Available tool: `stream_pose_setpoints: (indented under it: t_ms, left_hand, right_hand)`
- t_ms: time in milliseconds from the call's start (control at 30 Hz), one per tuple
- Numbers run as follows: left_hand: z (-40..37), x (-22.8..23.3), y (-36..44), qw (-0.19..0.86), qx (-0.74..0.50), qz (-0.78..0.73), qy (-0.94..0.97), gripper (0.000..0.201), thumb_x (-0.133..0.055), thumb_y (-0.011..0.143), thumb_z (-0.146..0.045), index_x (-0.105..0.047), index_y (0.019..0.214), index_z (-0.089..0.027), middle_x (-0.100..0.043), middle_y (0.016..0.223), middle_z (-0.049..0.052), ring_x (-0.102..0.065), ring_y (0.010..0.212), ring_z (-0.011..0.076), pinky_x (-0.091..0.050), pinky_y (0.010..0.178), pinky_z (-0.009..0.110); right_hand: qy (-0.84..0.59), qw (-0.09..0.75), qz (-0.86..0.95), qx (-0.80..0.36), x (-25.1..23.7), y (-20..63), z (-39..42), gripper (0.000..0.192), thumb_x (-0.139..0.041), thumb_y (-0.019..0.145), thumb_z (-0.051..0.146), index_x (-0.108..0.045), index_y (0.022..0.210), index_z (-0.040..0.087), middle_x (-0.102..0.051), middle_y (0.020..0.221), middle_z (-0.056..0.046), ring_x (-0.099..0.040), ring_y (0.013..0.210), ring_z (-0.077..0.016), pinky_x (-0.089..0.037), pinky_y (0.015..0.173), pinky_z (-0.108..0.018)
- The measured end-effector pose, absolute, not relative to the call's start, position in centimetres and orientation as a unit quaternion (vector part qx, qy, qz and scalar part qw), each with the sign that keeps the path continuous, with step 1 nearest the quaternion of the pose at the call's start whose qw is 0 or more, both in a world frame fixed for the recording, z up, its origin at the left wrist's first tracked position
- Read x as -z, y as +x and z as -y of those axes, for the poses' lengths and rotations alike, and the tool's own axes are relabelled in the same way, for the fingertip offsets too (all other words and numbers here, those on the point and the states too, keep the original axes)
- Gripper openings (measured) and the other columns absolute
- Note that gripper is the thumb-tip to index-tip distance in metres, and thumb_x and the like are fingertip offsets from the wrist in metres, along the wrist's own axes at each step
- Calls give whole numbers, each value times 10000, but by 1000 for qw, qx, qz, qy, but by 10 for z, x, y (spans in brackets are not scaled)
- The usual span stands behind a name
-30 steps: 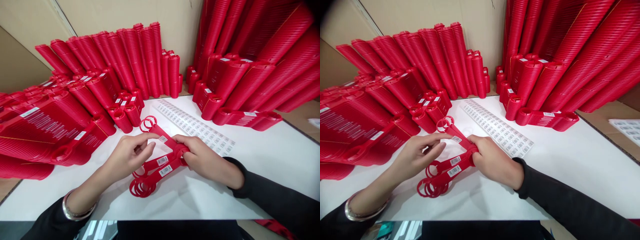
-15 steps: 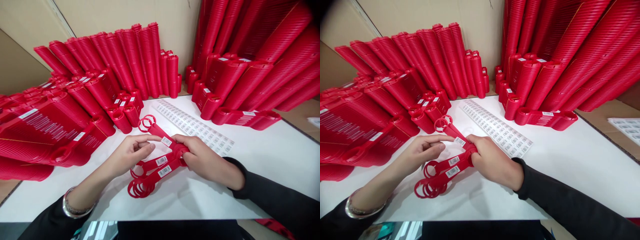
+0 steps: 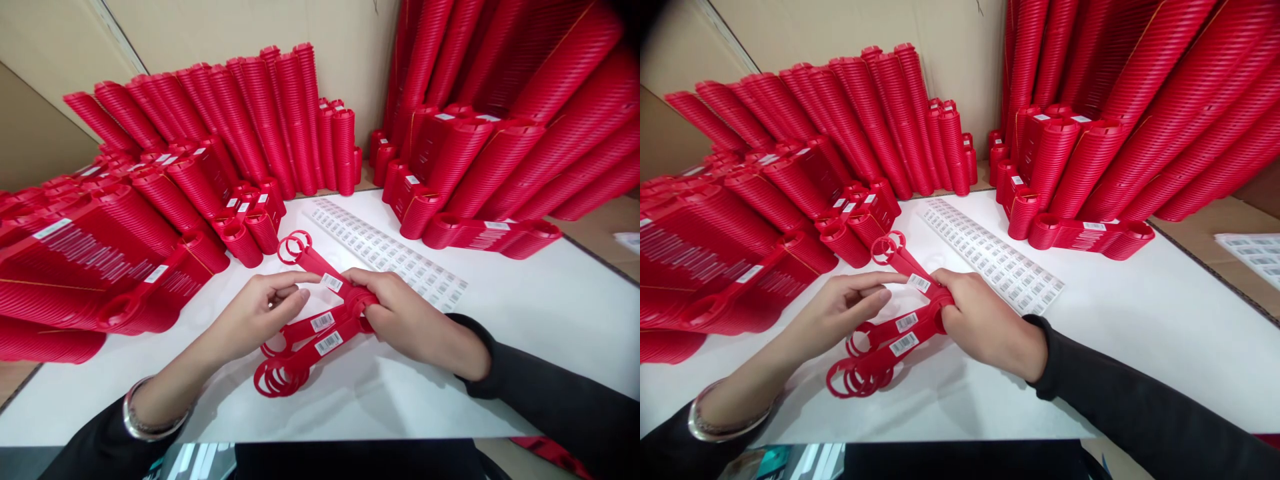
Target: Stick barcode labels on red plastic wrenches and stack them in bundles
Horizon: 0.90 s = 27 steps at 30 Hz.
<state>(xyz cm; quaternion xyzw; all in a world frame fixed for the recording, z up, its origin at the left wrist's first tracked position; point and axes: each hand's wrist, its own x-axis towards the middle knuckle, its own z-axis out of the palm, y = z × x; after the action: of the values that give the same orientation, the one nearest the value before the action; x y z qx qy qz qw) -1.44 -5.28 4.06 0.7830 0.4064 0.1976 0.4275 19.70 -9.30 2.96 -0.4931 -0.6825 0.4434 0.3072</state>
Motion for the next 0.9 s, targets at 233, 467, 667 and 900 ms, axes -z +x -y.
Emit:
stream_pose_setpoints:
  t_ms: [233, 467, 667, 900]
  left_hand:
    - [57, -38, -17, 144, -179, -334, 914, 341, -428, 919, -242, -603, 1196, -149, -605, 589, -22, -477, 456, 81, -357, 487, 191]
    - [51, -35, -20, 2, -201, -299, 933, 262, -472, 914, -251, -655, 1073, -149, -570, 530, -34, -483, 442, 90, -332, 469, 202]
    - [49, -35, -20, 8, -235, -297, 926, 241, -476, 928, -269, -646, 1056, -155, -528, 488, -62, -460, 422, 72, -350, 473, 182]
    - [48, -33, -20, -13, -241, -284, 928, 268, -490, 933, -330, -611, 1096, -155, -503, 487, -71, -451, 429, 76, -340, 474, 187]
  right_hand:
    - [-497, 312, 679, -441, -29, 195, 94, 347, -366, 651, -12, -591, 829, 182, -671, 845, 0, -607, 744, -145, -428, 641, -226]
    - [-490, 306, 678, -455, -29, 193, 96, 349, -369, 664, -6, -595, 847, 187, -662, 798, 11, -605, 714, -137, -425, 628, -221]
    - [-494, 301, 677, -455, -29, 193, 97, 340, -374, 672, 2, -588, 857, 190, -666, 850, 1, -618, 750, -147, -437, 642, -226]
    - [-491, 305, 672, -463, -31, 193, 97, 367, -374, 664, 0, -602, 883, 186, -671, 845, 2, -617, 747, -145, -437, 638, -227]
